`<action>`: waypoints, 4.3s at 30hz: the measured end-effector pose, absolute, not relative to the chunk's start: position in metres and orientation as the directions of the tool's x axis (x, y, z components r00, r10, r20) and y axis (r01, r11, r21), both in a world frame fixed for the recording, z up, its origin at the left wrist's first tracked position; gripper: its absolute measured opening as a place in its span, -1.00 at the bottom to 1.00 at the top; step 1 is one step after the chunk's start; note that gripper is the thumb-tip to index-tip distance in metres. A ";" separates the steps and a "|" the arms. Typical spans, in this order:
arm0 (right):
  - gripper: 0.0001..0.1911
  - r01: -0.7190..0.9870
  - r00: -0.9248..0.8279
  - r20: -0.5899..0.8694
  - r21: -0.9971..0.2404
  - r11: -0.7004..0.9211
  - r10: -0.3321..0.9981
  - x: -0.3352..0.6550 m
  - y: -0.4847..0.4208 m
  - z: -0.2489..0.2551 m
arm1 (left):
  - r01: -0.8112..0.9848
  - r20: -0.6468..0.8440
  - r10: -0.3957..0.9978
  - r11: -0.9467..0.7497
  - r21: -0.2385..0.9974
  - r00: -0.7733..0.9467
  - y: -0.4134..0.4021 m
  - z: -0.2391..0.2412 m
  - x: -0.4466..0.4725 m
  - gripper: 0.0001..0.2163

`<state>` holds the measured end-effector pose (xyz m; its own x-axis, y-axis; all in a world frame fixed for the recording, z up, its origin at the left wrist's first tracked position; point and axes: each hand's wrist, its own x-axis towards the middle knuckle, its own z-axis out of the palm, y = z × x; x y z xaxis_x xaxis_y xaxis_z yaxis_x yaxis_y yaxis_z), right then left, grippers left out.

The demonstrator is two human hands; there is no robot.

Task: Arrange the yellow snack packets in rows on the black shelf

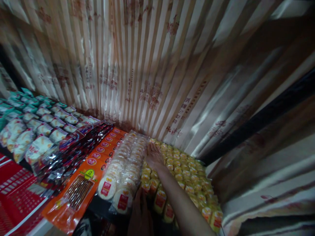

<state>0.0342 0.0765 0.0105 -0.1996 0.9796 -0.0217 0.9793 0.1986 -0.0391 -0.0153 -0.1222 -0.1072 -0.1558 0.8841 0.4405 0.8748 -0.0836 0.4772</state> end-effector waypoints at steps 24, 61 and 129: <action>-0.46 0.976 -0.144 0.063 -0.153 0.152 0.988 0.045 0.115 0.013 | 0.865 0.497 0.860 -0.161 0.475 -0.113 -0.120 -0.109 -0.020 -0.31; -0.65 0.776 0.045 0.505 -0.561 0.288 0.862 0.093 -0.153 -0.034 | 0.746 0.549 0.786 -0.540 0.389 0.283 -0.108 -0.072 -0.039 -0.62; -0.69 0.708 0.174 0.474 -0.669 0.225 0.863 0.113 -0.196 -0.038 | 0.688 0.460 0.754 -0.639 0.345 0.469 -0.123 -0.063 -0.037 -0.63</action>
